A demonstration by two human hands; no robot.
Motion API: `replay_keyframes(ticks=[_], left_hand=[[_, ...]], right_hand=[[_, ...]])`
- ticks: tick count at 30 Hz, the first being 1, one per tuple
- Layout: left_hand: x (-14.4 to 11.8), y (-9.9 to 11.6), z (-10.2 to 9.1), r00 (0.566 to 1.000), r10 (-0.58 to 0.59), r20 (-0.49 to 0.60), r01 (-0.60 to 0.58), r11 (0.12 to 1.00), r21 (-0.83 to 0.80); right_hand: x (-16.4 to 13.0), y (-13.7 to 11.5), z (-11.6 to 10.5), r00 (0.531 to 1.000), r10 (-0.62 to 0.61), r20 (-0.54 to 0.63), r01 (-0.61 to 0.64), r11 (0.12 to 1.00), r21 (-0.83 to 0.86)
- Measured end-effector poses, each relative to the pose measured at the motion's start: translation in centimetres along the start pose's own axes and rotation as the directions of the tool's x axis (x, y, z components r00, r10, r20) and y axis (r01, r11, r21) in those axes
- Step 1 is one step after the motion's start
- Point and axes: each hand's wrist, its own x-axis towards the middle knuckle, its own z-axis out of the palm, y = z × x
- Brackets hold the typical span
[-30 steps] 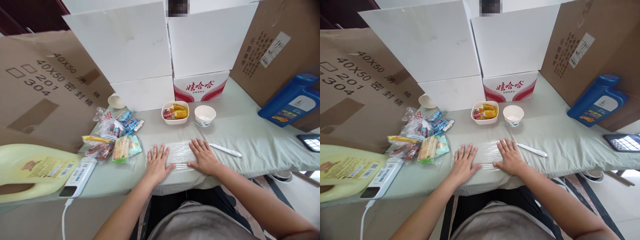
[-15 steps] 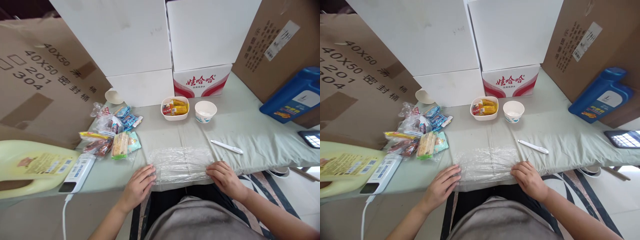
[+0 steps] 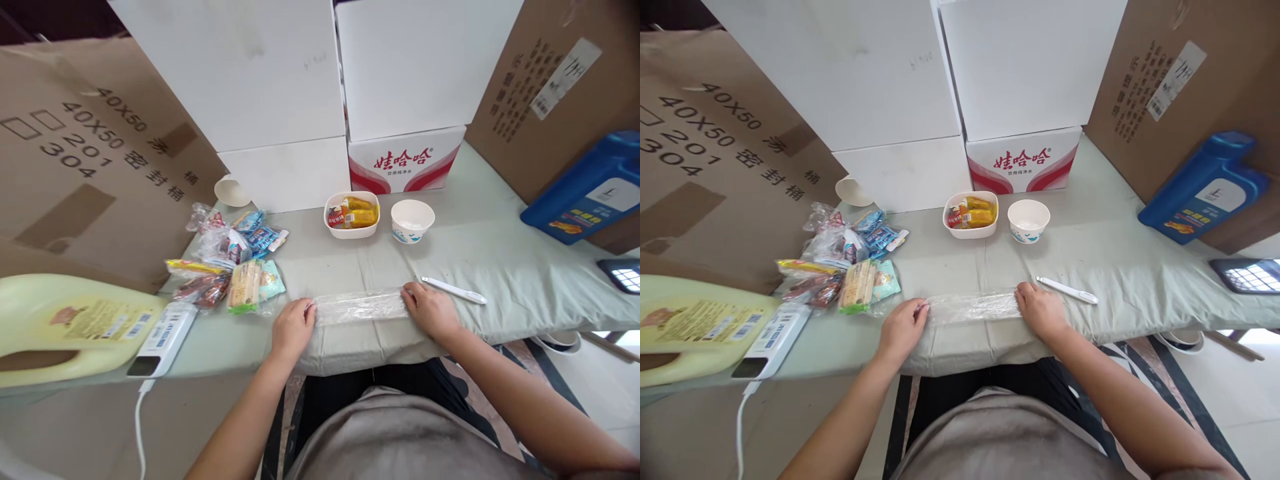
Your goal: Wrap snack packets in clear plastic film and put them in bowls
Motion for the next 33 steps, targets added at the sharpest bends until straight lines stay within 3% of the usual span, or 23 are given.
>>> replay_keyframes(ticks=[2,4,7,9,12,15,19,21,24,29,31,33], left_hand=[[0.0,-0.2,-0.5,1.000,-0.005,-0.025,0.006,1.000,0.030],[-0.1,0.1,-1.3,0.991,0.005,-0.135,0.007,0.996,0.084],[-0.3,2.2,-1.9,0.937,0.146,-0.317,-0.108,0.985,0.134],[-0.7,4.2,-1.3,0.913,0.326,-0.246,-0.305,0.945,0.118],[-1.6,5.7,0.8,0.866,0.499,0.017,-0.499,0.863,0.082],[-2.7,3.8,2.4,0.902,0.411,0.129,-0.426,0.895,0.132],[-3.9,0.3,1.7,0.968,0.232,0.091,-0.246,0.949,0.197],[-4.3,0.4,0.8,0.988,0.154,0.016,-0.153,0.963,0.223],[-5.0,3.6,-0.2,0.988,0.147,-0.043,-0.138,0.976,0.166],[-5.7,10.1,0.8,0.921,0.383,0.071,-0.377,0.922,-0.086],[-5.5,11.1,1.5,0.876,0.470,0.108,-0.456,0.880,-0.132],[-5.0,11.3,1.8,0.798,0.583,0.153,-0.555,0.809,-0.192]], right_hand=[[0.1,0.2,-0.3,0.997,-0.026,-0.078,0.024,1.000,-0.020],[0.1,0.2,-0.7,0.972,-0.073,-0.223,0.071,0.997,-0.014],[-0.1,-1.4,-0.9,0.909,-0.229,-0.348,0.244,0.970,-0.001],[-0.2,-3.3,-0.3,0.871,-0.401,-0.283,0.416,0.909,-0.005],[-0.1,-4.9,1.3,0.842,-0.534,-0.076,0.536,0.844,0.006],[-0.8,-3.4,1.9,0.882,-0.468,0.059,0.468,0.884,0.004],[-3.4,0.7,1.0,0.903,-0.428,0.035,0.429,0.903,-0.033],[-5.0,2.0,0.6,0.901,-0.434,0.005,0.434,0.900,-0.044],[-7.0,2.5,0.3,0.905,-0.421,-0.057,0.420,0.907,-0.029],[-9.6,1.9,-0.7,0.892,-0.364,-0.267,0.403,0.909,0.106],[-10.5,1.5,-1.8,0.867,-0.394,-0.306,0.450,0.882,0.139],[-11.1,0.9,-3.2,0.835,-0.493,-0.246,0.542,0.813,0.210]])
